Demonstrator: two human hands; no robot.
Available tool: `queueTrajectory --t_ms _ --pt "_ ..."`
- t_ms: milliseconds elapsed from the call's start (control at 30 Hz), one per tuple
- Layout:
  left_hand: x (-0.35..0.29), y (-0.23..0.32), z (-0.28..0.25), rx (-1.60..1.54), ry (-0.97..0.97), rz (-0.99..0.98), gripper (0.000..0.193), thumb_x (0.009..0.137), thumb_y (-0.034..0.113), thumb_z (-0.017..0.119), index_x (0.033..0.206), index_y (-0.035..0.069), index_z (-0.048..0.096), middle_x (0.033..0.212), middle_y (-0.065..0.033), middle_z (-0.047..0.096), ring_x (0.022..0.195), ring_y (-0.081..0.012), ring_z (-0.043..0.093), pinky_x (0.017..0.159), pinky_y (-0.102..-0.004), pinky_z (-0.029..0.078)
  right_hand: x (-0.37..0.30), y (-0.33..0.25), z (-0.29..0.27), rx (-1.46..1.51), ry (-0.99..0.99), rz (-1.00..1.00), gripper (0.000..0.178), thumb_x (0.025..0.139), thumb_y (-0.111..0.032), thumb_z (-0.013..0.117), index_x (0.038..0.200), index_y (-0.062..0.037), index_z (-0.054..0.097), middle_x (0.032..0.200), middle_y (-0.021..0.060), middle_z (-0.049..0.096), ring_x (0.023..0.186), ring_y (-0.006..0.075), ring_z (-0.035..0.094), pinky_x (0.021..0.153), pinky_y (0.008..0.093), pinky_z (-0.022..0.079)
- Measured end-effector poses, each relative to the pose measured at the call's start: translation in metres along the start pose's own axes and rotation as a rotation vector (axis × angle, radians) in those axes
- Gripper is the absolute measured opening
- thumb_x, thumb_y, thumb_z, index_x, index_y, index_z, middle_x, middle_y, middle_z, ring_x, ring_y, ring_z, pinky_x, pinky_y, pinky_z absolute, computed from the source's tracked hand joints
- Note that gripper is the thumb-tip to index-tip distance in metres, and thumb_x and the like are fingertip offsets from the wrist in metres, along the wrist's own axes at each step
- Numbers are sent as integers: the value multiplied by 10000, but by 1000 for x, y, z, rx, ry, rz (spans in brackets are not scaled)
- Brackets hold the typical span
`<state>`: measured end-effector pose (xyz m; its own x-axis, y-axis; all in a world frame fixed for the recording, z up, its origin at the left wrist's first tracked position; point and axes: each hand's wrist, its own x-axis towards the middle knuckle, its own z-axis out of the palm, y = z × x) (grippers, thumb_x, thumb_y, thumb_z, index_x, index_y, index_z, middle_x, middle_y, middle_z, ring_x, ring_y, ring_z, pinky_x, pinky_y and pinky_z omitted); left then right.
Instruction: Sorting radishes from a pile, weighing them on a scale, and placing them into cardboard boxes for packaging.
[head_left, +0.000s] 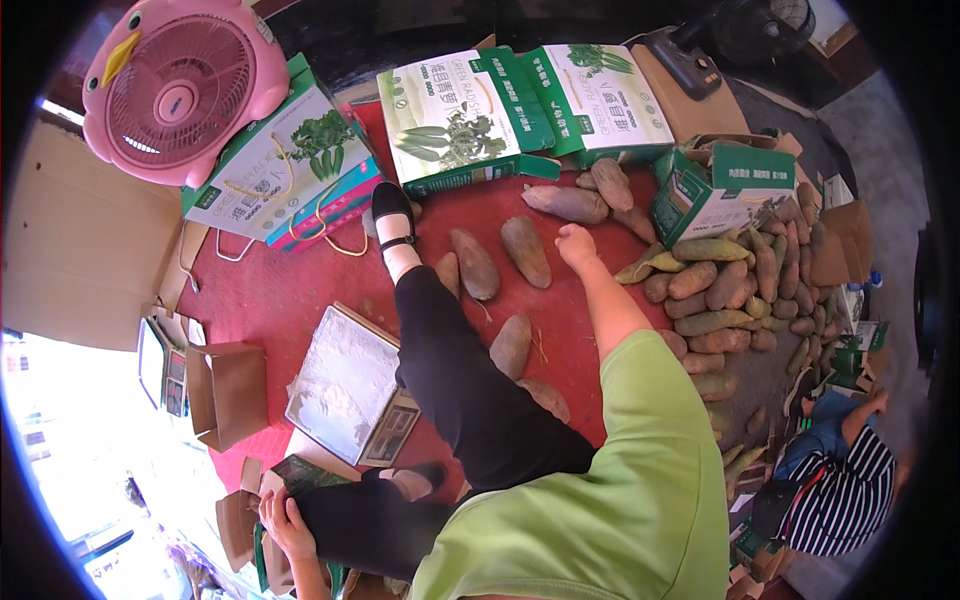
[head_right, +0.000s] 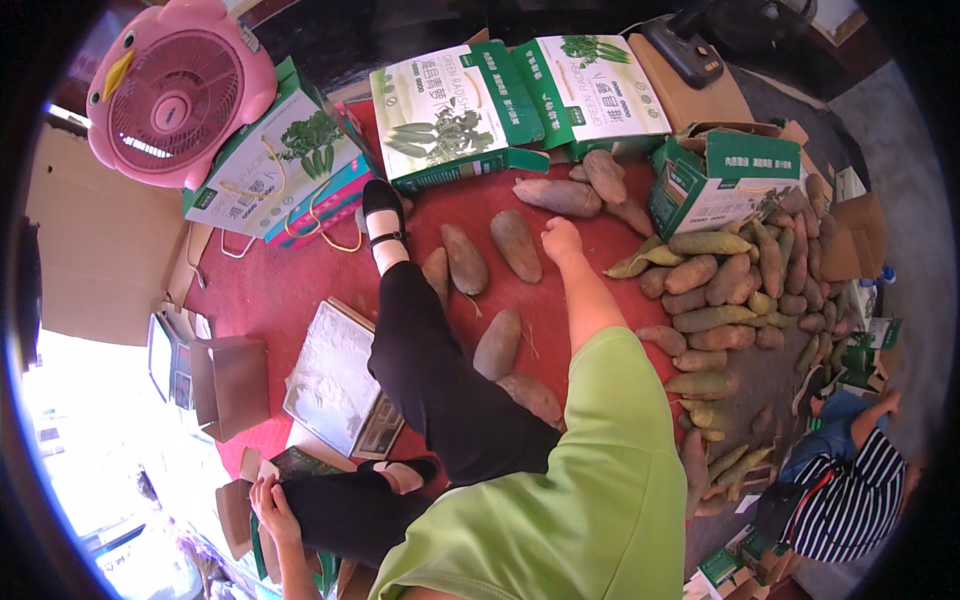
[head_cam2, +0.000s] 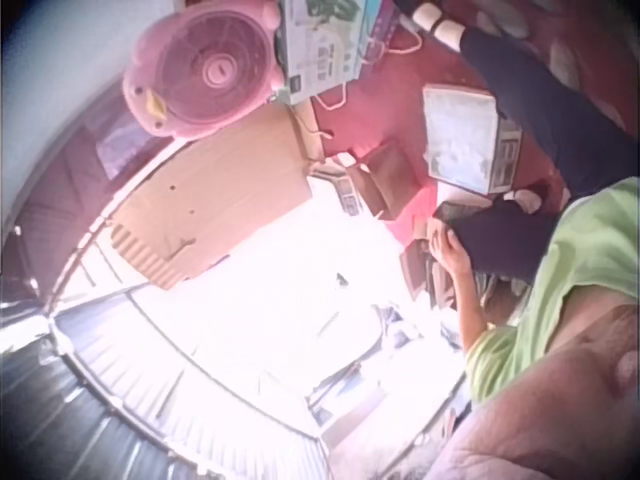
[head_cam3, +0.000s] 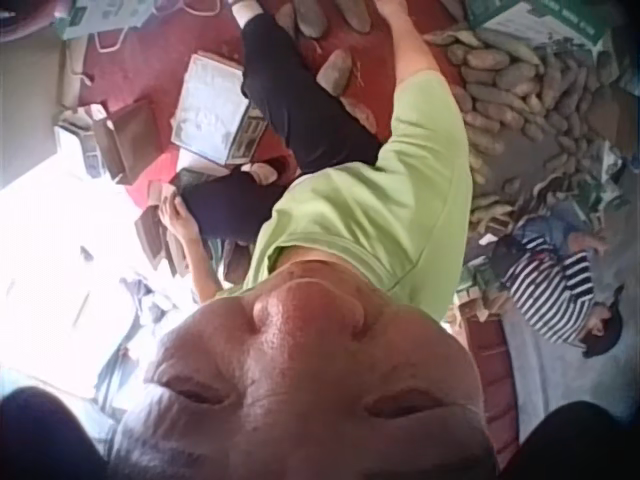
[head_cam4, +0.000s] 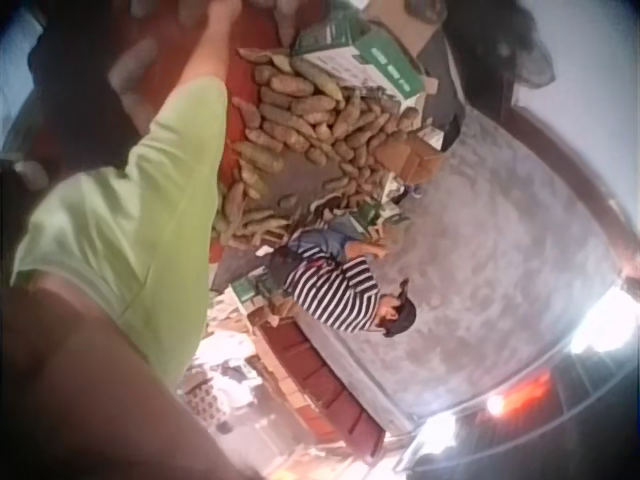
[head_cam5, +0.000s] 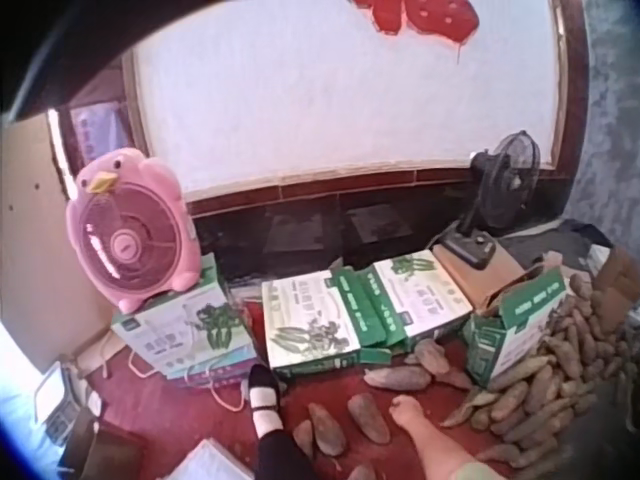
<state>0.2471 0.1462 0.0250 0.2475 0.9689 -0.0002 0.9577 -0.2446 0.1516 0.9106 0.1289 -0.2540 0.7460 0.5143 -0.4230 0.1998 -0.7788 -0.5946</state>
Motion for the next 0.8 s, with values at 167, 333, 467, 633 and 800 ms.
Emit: queueTrajectory --t_ms 167,333,467,633,800 --pt "10 5 0 15 -1 -29 269 891 205 493 1050 18 603 1023 -168 584 1076 -340 475 937 -444 349 41 -51 -14 -32 171 -101 390 772 -188 652 1128 -46 580 1157 197 562 1106 345 525 937 393 424" --pt "18 6 2 -11 -51 -42 288 893 212 485 1084 21 585 981 -157 591 1066 -341 476 934 -446 349 78 -86 -22 7 291 -187 579 718 -120 696 1247 -35 477 1254 218 475 1195 337 448 999 369 376" --pt "22 10 2 -10 -41 -51 300 890 219 483 1096 19 572 950 -147 593 1070 -339 471 936 -446 346 105 -95 -17 10 367 -201 747 689 -74 716 1336 -4 349 1281 221 461 1202 326 448 1010 355 368" --pt "25 9 3 -10 -88 -57 306 881 218 481 1087 5 563 925 -139 585 1067 -341 468 940 -452 338 131 -83 -5 252 171 -95 889 640 -26 749 1377 30 255 1320 231 434 1209 307 452 992 336 383" --pt "22 4 1 -20 -83 -72 306 884 212 478 1097 4 551 915 -140 581 1055 -348 469 935 -458 339 100 -104 1 -186 23 -54 465 642 -190 762 1062 -60 609 1054 174 631 1012 333 594 879 379 476"
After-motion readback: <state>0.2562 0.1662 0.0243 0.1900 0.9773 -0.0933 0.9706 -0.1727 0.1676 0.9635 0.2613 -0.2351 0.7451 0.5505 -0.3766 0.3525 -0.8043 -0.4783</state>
